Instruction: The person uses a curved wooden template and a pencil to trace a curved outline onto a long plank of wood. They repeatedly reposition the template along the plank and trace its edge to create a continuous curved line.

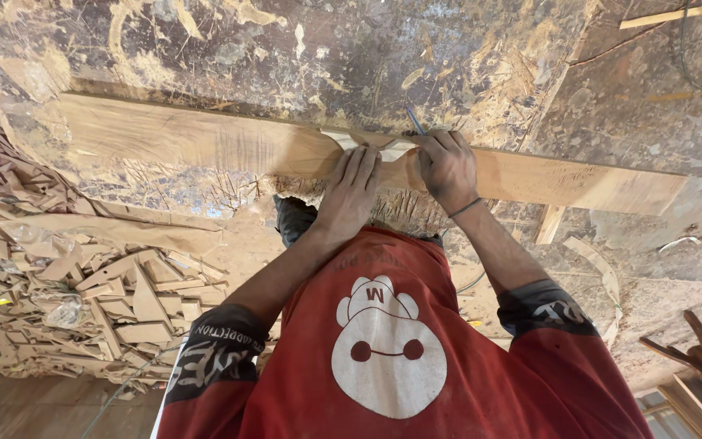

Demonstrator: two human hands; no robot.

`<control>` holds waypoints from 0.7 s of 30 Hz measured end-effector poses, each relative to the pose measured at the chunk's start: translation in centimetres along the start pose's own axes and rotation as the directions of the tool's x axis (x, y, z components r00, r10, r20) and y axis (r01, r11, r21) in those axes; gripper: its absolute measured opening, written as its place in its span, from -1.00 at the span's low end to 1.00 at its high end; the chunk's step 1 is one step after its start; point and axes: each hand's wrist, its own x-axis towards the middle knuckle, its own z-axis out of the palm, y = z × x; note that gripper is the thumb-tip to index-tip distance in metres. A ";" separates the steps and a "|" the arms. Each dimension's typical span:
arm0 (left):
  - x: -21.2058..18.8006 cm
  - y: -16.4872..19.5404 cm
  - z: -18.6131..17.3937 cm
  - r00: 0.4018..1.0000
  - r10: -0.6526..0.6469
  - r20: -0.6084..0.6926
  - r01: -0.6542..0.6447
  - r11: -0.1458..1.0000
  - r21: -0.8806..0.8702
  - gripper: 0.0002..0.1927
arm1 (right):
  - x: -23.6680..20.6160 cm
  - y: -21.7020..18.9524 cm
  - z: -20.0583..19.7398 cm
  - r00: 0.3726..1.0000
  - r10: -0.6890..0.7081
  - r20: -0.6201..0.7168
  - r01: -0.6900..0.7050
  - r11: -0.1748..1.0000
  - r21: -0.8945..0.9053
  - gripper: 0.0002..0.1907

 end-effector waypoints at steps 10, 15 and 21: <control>-0.4 -0.5 1.0 1.000 -0.010 0.005 0.010 0.999 -0.036 -0.39 | 0.4 -0.2 0.3 1.000 0.013 0.008 -0.013 1.000 -0.015 -0.79; -0.7 -0.1 -0.1 0.986 -0.120 -0.111 0.121 0.993 0.000 -0.41 | 0.4 -0.2 0.2 0.999 0.026 0.020 -0.026 1.000 -0.014 -0.79; -0.5 0.7 -1.1 0.982 -0.181 -0.062 0.185 0.981 0.065 -0.39 | 0.3 0.0 0.1 1.000 0.021 0.018 -0.021 1.000 0.005 -0.80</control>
